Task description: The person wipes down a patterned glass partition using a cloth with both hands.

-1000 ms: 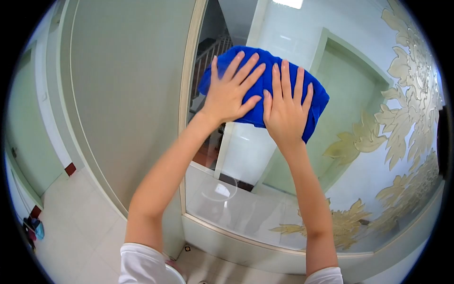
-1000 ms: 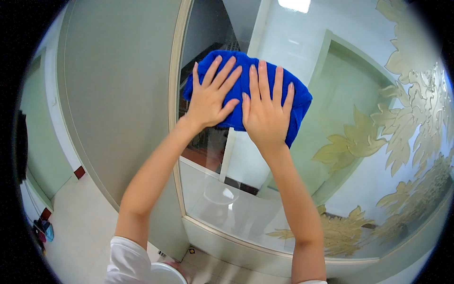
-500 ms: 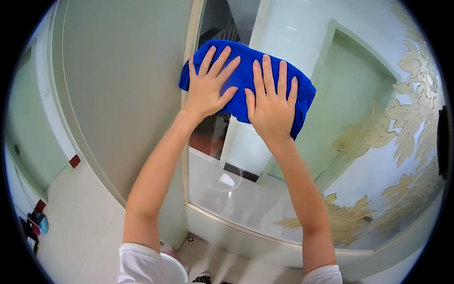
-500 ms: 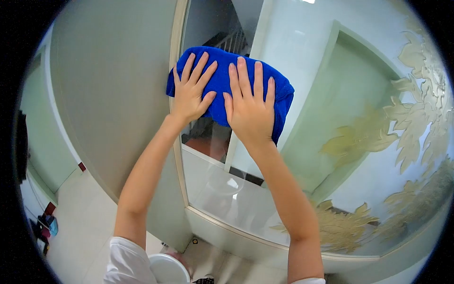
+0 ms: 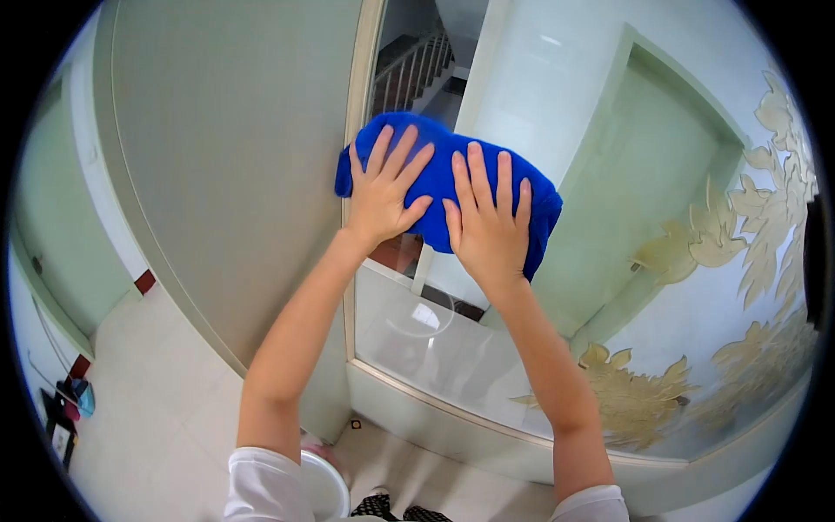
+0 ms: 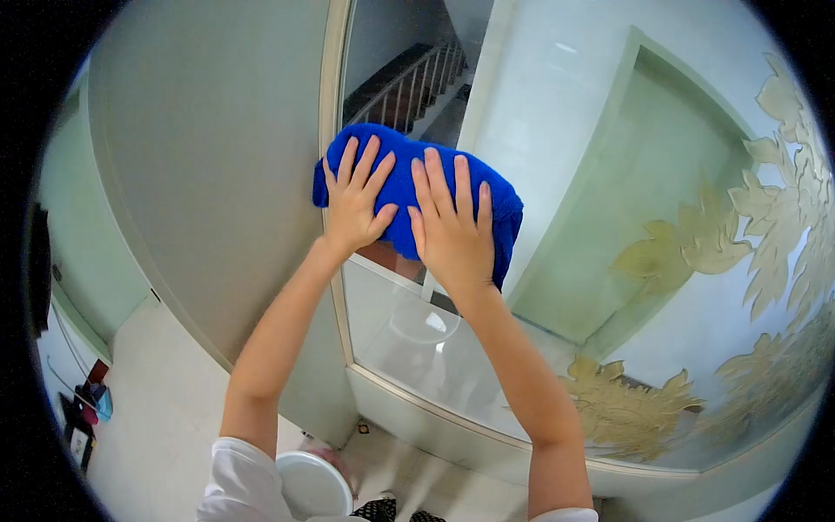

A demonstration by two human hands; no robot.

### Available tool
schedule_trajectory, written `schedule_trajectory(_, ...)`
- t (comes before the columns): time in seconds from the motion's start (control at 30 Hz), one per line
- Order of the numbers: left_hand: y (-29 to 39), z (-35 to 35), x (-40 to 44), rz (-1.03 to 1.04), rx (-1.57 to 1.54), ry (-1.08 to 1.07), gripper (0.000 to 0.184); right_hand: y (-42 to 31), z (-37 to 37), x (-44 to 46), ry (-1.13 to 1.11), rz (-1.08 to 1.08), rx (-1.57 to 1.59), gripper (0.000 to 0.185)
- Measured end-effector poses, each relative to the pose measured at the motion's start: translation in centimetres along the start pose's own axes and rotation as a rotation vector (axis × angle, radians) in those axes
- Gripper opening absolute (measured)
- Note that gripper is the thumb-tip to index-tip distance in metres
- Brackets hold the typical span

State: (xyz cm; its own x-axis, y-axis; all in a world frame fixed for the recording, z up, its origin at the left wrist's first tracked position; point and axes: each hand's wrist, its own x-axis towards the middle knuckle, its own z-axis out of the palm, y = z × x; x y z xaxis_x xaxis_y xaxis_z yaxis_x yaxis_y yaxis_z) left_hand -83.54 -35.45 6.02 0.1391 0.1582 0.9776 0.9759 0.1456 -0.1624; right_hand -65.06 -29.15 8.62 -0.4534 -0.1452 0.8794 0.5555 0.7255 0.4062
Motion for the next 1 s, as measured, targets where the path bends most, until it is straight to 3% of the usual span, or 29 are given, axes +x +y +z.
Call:
schedule_trajectory(0.47,1.4,3.3,-11.0,-0.138,-0.018,-0.004,0.063,-2.2,2.1,-6.6,-0.098,-0.138,-0.077,0.055)
schedule_trajectory(1.0,3.3,3.2,-12.4,-0.155,-0.028,-0.039,0.055,-1.4,1.7,-8.2,-0.086,-0.133,-0.070,0.052)
